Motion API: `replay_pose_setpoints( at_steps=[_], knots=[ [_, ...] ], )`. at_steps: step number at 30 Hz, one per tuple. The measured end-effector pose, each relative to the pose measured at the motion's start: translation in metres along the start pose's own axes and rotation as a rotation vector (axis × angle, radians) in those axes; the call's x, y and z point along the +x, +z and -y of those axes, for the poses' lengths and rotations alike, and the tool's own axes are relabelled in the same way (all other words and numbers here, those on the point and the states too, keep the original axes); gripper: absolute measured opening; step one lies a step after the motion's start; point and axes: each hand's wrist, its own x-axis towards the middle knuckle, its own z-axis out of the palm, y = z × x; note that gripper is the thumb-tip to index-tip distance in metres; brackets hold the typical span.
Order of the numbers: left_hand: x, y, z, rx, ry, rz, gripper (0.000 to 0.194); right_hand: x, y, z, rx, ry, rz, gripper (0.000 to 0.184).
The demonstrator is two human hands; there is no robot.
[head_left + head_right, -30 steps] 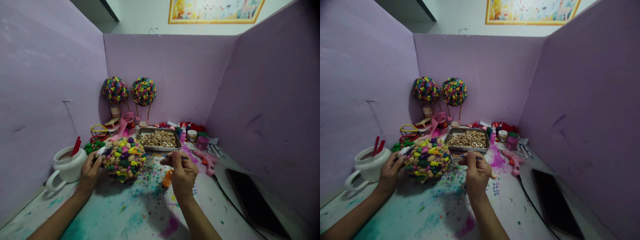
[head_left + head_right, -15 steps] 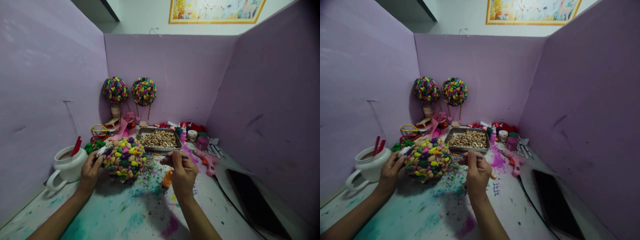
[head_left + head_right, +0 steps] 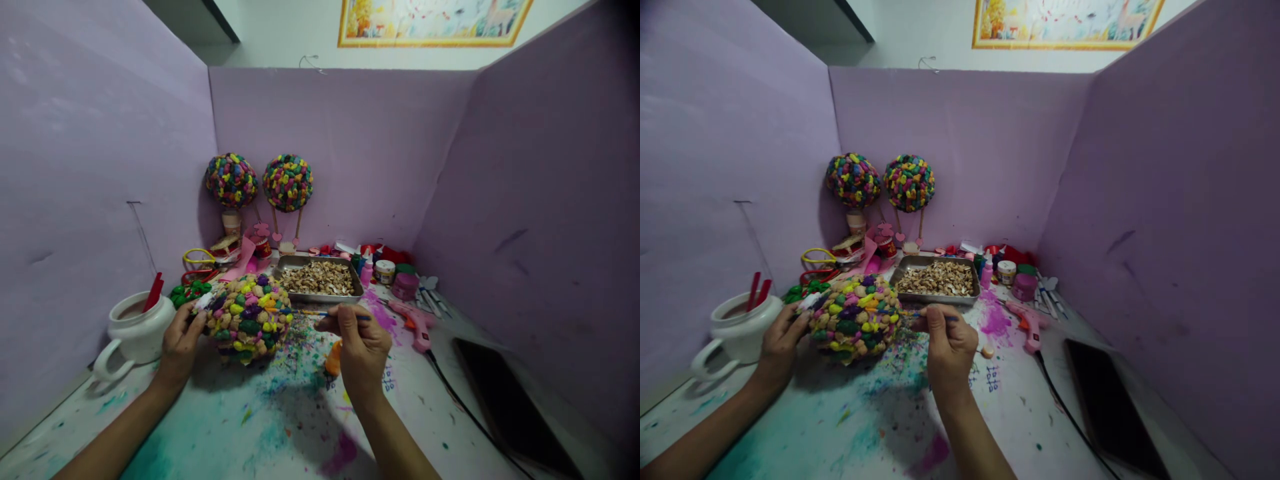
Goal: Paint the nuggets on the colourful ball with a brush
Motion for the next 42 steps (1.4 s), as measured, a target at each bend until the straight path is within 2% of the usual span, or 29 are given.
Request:
replay_pose_setpoints(
  at_steps=[13,19,28,31,38,42],
  knots=[
    [-0.0011,-0.0025,-0.0022,-0.04,-0.011,0.024,0.044,0.0038,-0.0011,0.0042,-0.011,0.016,-0.037,0.042],
    [-0.0009,-0.0056,-0.0009,-0.046,0.006,0.05,0.042,0.0066,-0.0014,0.0034,0.104,0.003,-0.15,0.04],
    [0.0,-0.0056,0.0019,-0.027,-0.002,0.044,0.041,0.0066,-0.0004,0.005,0.021,0.045,-0.103,0.042],
    [-0.0009,-0.0052,-0.0009,-0.007,0.006,0.041,0.041,0.0068,0.0,0.0056,0.05,0.047,-0.133,0.043],
    [-0.0019,-0.0053,-0.0026,-0.015,-0.009,0.035,0.044,0.0057,-0.0012,0.004,0.151,0.065,-0.074,0.044],
    [-0.0023,-0.0069,-0.0013,-0.012,-0.012,0.035,0.045,0.0066,-0.0016,0.003,0.167,0.036,-0.117,0.039]
  ],
)
